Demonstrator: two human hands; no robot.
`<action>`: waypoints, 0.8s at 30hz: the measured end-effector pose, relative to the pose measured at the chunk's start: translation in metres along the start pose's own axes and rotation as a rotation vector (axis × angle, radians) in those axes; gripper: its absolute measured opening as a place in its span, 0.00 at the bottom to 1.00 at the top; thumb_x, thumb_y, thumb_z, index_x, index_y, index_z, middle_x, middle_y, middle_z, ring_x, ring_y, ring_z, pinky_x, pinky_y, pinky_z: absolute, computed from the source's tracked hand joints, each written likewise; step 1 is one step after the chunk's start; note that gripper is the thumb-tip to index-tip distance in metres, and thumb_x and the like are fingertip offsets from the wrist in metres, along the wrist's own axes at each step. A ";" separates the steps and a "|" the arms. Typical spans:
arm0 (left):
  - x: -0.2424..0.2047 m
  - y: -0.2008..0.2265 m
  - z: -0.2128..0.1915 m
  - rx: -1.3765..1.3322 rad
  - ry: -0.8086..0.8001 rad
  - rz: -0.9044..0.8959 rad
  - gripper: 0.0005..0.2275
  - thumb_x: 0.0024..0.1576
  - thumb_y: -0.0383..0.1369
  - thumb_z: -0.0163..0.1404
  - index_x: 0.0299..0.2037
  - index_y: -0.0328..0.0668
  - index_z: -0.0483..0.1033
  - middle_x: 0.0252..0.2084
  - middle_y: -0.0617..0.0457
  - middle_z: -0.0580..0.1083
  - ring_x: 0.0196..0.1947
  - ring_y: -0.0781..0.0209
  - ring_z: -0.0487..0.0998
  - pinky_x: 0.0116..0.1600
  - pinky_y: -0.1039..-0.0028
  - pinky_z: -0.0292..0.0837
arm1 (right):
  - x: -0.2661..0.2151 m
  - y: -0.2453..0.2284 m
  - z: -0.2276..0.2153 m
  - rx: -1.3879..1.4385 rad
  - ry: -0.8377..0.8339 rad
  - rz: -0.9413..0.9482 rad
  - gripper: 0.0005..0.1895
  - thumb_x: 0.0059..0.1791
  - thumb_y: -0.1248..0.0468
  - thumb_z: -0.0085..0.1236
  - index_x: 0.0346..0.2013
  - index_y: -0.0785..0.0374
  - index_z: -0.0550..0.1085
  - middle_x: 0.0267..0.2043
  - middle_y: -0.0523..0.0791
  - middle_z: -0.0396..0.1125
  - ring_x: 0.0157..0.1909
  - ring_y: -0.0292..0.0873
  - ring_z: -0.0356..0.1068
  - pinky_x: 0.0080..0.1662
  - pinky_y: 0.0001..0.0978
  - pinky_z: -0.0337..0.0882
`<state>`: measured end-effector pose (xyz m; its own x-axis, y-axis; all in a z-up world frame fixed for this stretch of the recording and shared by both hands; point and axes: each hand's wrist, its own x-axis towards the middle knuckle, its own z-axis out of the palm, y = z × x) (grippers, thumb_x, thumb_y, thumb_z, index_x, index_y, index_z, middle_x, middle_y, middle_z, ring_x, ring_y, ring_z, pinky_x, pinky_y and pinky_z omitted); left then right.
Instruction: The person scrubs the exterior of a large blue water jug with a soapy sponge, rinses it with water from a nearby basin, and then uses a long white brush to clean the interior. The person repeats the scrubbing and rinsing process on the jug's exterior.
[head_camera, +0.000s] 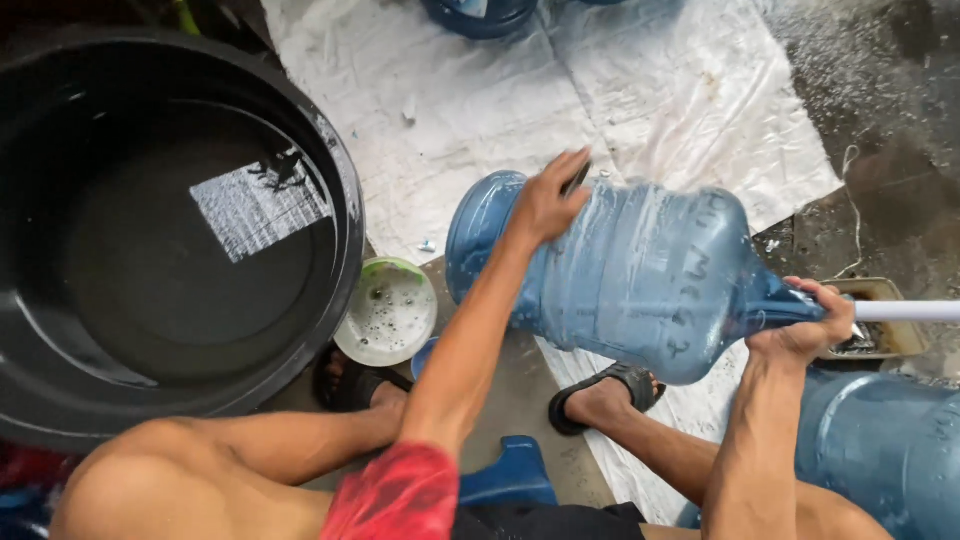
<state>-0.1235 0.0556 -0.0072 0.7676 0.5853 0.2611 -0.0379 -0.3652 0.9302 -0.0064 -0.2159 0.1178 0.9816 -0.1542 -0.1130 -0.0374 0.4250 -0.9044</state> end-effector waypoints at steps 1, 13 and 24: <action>0.027 -0.022 0.014 -0.008 -0.034 -0.006 0.24 0.52 0.35 0.45 0.62 0.47 0.62 0.64 0.48 0.61 0.66 0.53 0.58 0.66 0.65 0.55 | 0.006 0.004 0.000 -0.021 0.000 -0.036 0.06 0.31 0.61 0.50 0.13 0.59 0.67 0.17 0.42 0.60 0.28 0.41 0.66 0.39 0.28 0.64; -0.062 0.051 -0.016 0.373 0.156 -0.070 0.22 0.58 0.35 0.41 0.63 0.45 0.60 0.66 0.49 0.58 0.67 0.44 0.53 0.62 0.37 0.44 | 0.014 0.011 -0.043 -0.031 -0.039 -0.048 0.10 0.29 0.58 0.51 0.19 0.57 0.67 0.19 0.42 0.62 0.28 0.43 0.66 0.39 0.30 0.65; -0.103 0.097 -0.033 0.364 0.165 -0.058 0.21 0.57 0.32 0.41 0.62 0.43 0.61 0.63 0.44 0.62 0.65 0.50 0.61 0.66 0.44 0.47 | 0.022 0.015 -0.038 -0.150 0.010 0.013 0.14 0.28 0.54 0.47 0.14 0.62 0.69 0.17 0.48 0.63 0.26 0.44 0.63 0.31 0.30 0.62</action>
<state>-0.2278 -0.0162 0.0647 0.6474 0.7102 0.2766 0.2545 -0.5435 0.7999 0.0079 -0.2470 0.0857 0.9789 -0.1592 -0.1283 -0.0781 0.2885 -0.9543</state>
